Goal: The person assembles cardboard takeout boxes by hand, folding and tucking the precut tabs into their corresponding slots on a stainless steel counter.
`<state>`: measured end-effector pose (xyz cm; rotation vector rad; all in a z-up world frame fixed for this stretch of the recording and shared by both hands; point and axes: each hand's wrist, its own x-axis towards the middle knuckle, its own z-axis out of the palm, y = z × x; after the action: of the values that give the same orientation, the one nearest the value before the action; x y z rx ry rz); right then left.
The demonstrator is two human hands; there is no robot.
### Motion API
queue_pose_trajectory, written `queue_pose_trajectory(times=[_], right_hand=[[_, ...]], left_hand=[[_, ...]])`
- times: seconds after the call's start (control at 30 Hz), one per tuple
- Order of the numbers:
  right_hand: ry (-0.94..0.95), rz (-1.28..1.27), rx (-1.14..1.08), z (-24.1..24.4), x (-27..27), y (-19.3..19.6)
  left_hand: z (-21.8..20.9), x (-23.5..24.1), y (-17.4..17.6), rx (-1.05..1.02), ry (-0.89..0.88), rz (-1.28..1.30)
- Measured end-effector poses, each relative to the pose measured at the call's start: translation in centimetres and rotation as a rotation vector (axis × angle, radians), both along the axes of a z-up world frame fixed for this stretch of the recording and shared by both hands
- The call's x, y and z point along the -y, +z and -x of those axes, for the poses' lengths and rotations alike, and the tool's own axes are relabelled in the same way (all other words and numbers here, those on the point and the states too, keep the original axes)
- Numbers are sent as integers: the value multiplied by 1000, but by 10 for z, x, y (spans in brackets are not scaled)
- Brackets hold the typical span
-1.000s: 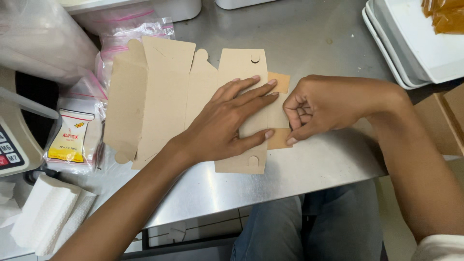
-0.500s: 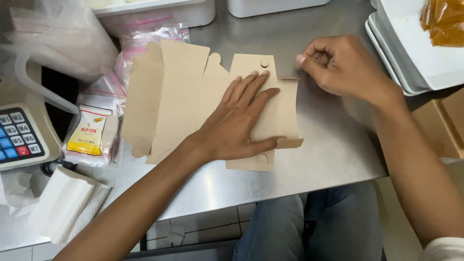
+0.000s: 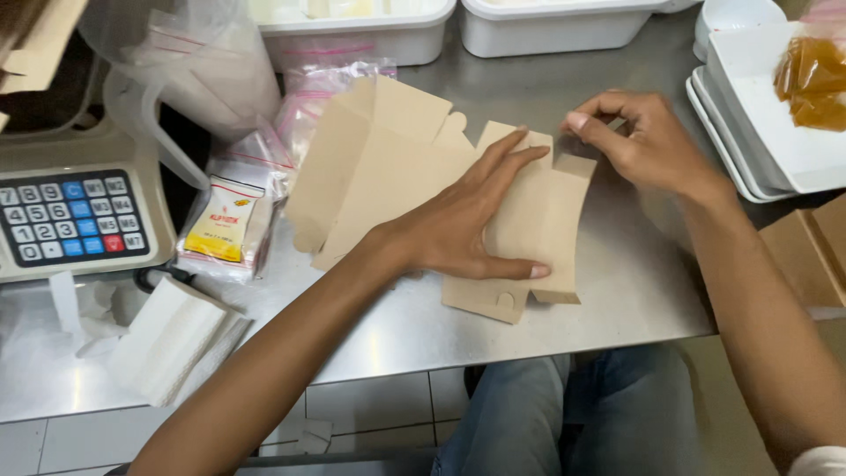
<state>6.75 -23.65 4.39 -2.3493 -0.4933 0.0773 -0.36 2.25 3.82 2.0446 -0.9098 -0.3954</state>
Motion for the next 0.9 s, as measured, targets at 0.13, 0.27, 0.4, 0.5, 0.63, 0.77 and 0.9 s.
queue_pose_trajectory(times=[0.13, 0.27, 0.4, 0.5, 0.63, 0.77, 0.9], right_hand=[[-34, 49, -41, -4, -26, 7], [68, 143, -93, -6, -44, 26], [45, 250, -248, -22, -55, 36], [165, 195, -402, -35, -41, 13], [240, 126, -593, -19, -37, 22], [406, 179, -684, -1, -51, 33], [429, 144, -733, 5, -60, 29]], left_hand=[[-6, 4, -18, 234, -4, 159], [0, 13, -18, 416, 324, -324], [8, 9, -18, 392, 508, -820], [-3, 5, -23, 390, 392, -806], [-22, -6, -38, 561, 379, -671], [-33, -25, -11, 233, 73, -285], [-41, -31, -10, 185, 128, -88]])
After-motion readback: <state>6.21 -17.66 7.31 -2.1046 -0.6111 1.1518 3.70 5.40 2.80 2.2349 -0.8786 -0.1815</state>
